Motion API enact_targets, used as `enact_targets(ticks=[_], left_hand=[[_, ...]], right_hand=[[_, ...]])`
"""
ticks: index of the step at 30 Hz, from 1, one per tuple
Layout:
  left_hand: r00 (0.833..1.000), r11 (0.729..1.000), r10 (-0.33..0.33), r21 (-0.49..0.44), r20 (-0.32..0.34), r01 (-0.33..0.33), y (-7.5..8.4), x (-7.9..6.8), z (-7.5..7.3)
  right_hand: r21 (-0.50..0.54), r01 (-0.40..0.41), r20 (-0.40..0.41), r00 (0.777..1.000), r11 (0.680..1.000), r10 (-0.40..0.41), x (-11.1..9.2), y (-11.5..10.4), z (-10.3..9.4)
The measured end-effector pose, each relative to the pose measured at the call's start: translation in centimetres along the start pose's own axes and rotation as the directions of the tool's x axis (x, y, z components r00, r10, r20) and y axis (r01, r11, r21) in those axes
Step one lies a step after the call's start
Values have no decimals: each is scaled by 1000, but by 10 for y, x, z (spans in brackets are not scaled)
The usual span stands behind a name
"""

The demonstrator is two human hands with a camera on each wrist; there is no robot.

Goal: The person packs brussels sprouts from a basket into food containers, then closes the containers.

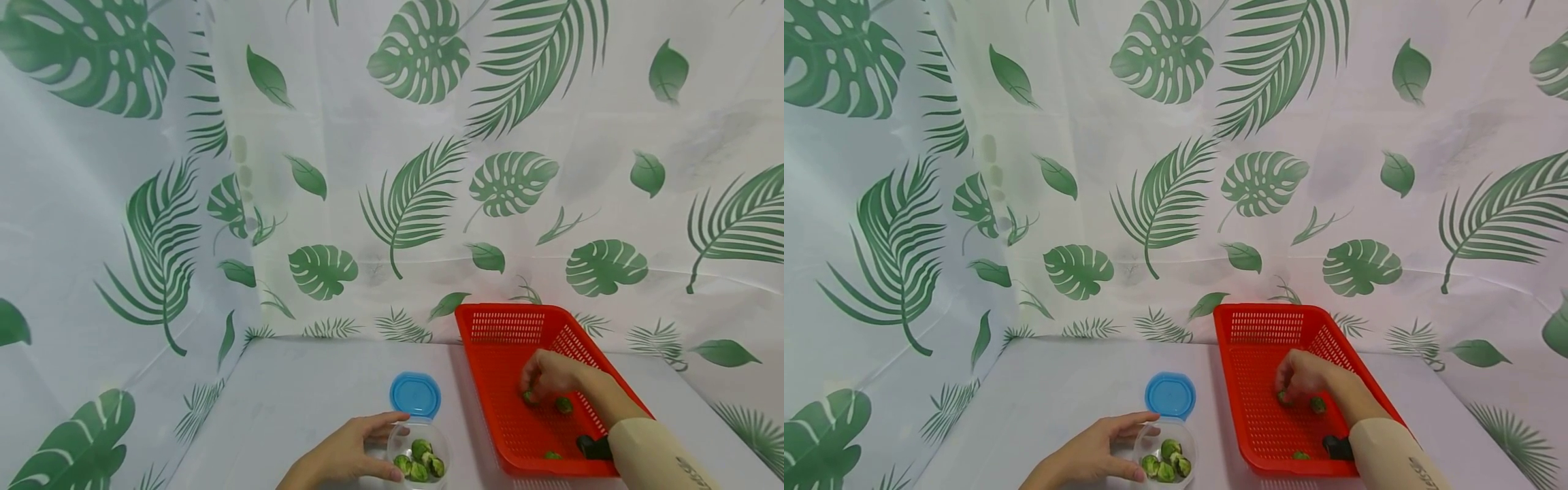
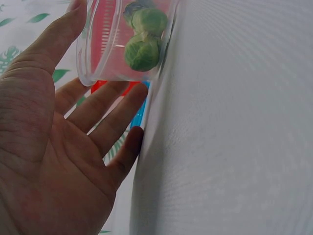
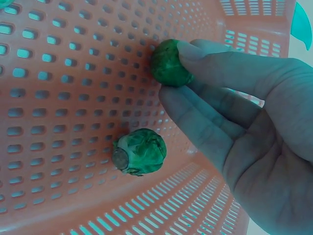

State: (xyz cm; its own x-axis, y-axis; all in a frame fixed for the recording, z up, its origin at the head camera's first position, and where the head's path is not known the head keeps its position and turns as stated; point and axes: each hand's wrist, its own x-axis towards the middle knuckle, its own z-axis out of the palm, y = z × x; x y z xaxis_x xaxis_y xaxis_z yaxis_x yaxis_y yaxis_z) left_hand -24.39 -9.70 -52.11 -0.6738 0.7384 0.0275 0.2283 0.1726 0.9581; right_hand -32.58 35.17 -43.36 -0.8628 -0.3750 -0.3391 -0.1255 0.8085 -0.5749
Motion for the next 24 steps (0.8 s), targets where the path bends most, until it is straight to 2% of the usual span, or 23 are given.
enact_targets(ticks=[9, 16, 24], left_hand=[[1000, 1000, -8, -18, 4, 8, 0, 0, 0], [1000, 999, -10, -32, 10, 10, -3, 1, 0], [1000, 999, -7, -54, 10, 8, -2, 0, 1]], right_hand=[[5, -23, -3, 1000, 1000, 23, -1, -2, 0], [17, 25, 1, 1000, 1000, -25, -1, 1, 1], [11, 21, -17, 1000, 1000, -21, -1, 0, 0]])
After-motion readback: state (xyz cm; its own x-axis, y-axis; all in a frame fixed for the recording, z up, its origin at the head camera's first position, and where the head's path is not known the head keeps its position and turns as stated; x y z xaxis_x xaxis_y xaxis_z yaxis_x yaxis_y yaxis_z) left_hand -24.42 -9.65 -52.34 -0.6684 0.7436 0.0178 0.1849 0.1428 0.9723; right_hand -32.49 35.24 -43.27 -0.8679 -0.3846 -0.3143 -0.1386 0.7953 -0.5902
